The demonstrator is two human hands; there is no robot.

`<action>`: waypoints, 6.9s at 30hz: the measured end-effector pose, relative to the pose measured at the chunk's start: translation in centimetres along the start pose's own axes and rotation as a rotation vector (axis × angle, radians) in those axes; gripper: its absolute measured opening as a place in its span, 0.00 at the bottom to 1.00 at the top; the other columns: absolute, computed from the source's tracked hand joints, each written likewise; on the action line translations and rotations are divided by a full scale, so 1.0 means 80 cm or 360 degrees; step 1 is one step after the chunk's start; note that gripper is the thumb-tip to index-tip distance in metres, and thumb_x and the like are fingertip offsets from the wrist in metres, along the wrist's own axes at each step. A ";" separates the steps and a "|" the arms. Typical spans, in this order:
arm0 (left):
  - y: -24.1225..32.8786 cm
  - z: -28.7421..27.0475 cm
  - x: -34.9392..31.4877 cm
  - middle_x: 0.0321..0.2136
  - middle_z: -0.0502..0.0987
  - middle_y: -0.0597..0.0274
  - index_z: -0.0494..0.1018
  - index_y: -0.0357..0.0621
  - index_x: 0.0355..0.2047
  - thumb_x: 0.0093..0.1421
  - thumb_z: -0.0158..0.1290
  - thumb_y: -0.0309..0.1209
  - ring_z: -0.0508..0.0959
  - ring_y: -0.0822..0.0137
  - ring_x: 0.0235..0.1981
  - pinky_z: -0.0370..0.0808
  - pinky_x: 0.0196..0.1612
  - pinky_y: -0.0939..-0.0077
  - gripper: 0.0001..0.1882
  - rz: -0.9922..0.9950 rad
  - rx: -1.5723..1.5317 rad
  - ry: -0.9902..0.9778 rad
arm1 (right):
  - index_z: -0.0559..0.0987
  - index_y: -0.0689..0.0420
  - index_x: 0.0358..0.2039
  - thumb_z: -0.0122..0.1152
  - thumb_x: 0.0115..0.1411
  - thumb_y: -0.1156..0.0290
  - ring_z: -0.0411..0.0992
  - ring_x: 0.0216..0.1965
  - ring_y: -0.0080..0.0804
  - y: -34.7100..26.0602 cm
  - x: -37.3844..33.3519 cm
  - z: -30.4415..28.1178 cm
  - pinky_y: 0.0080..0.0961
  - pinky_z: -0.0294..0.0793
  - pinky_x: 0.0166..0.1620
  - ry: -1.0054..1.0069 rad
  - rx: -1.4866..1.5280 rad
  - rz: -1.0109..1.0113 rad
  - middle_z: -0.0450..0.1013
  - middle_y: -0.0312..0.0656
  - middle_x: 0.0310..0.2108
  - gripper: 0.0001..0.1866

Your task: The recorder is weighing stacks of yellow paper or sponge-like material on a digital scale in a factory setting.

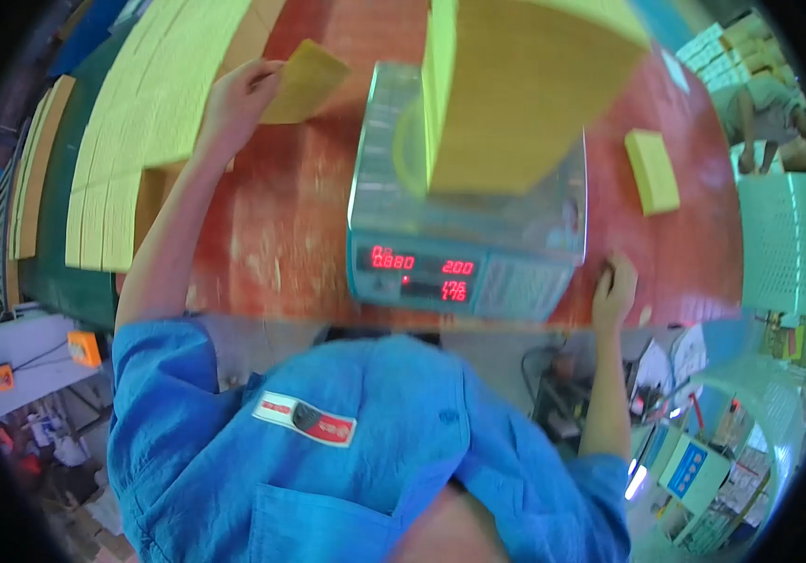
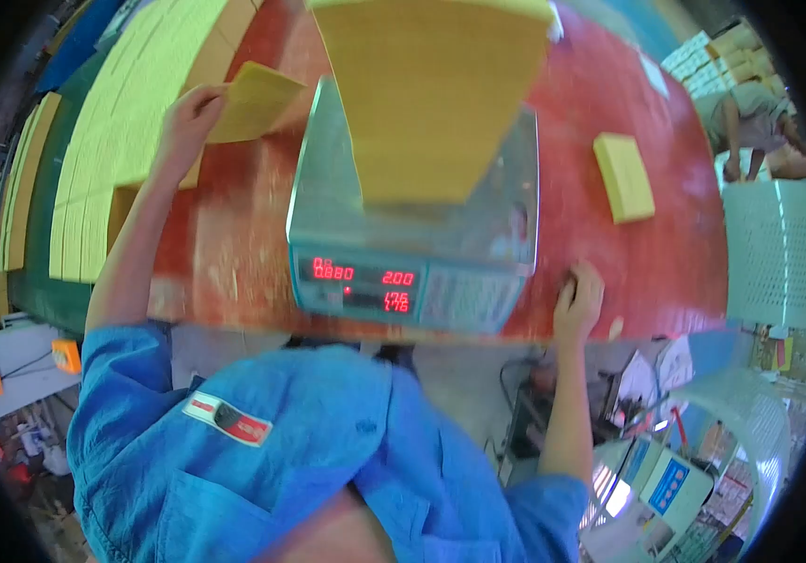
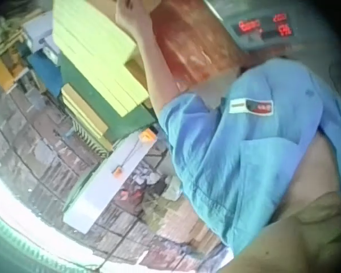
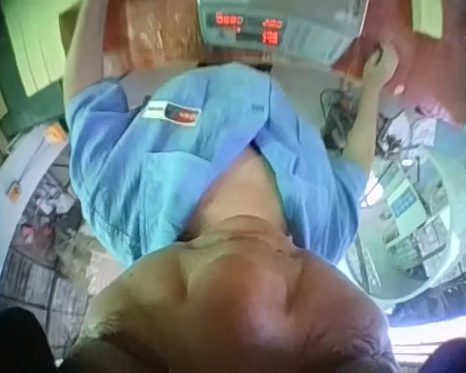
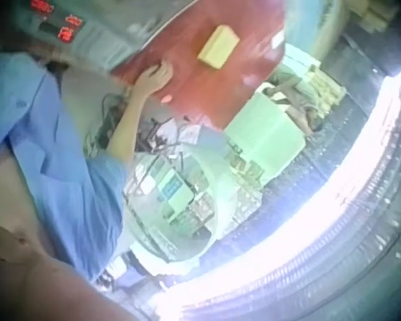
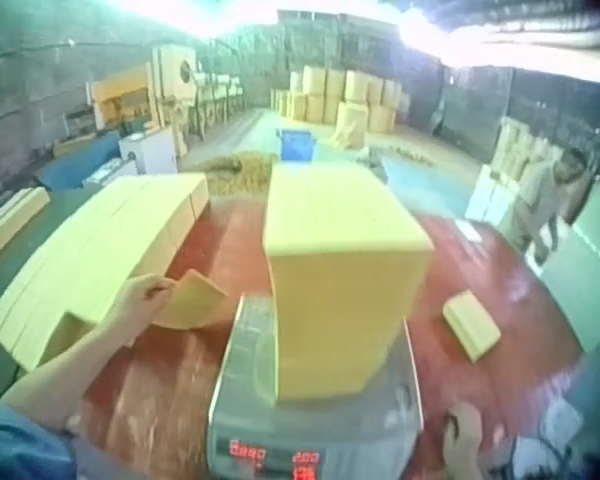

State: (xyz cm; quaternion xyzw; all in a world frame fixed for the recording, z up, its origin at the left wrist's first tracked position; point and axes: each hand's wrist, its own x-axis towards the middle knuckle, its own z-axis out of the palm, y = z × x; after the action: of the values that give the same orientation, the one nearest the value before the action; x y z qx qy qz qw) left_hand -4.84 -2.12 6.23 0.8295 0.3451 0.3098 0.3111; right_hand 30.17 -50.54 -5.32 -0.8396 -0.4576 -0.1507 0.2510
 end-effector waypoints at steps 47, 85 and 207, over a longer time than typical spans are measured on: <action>0.249 0.002 0.087 0.19 0.76 0.65 0.74 0.46 0.22 0.58 0.58 0.39 0.72 0.73 0.17 0.66 0.20 0.78 0.12 -0.0387 -0.0927 -0.0275 | 0.74 0.65 0.52 0.67 0.51 0.72 0.70 0.23 0.22 -0.298 0.404 -0.130 0.21 0.64 0.24 -0.0637 0.1632 0.0193 0.75 0.40 0.28 0.27; 0.199 0.017 -0.020 0.31 0.78 0.58 0.74 0.38 0.41 0.68 0.40 0.53 0.78 0.68 0.30 0.74 0.38 0.73 0.28 -0.0134 -0.0727 0.0179 | 0.80 0.59 0.43 0.55 0.61 0.73 0.75 0.33 0.23 -0.182 0.293 -0.050 0.19 0.72 0.36 0.0092 0.1505 0.0114 0.78 0.37 0.36 0.12; 0.615 0.603 0.117 0.63 0.60 0.44 0.62 0.39 0.61 0.59 0.52 0.56 0.57 0.49 0.66 0.55 0.67 0.61 0.39 0.0680 -0.0105 -0.1114 | 0.77 0.61 0.48 0.51 0.60 0.73 0.68 0.55 0.42 0.692 0.126 -0.108 0.35 0.65 0.59 0.0056 -0.0236 0.0719 0.72 0.46 0.53 0.16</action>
State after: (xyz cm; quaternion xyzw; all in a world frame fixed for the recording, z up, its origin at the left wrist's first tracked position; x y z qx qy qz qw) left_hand 54.32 -37.50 15.34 0.9274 0.0281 0.0775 0.3649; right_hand 82.13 -73.60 -8.97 -0.9341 -0.2413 -0.1384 0.2238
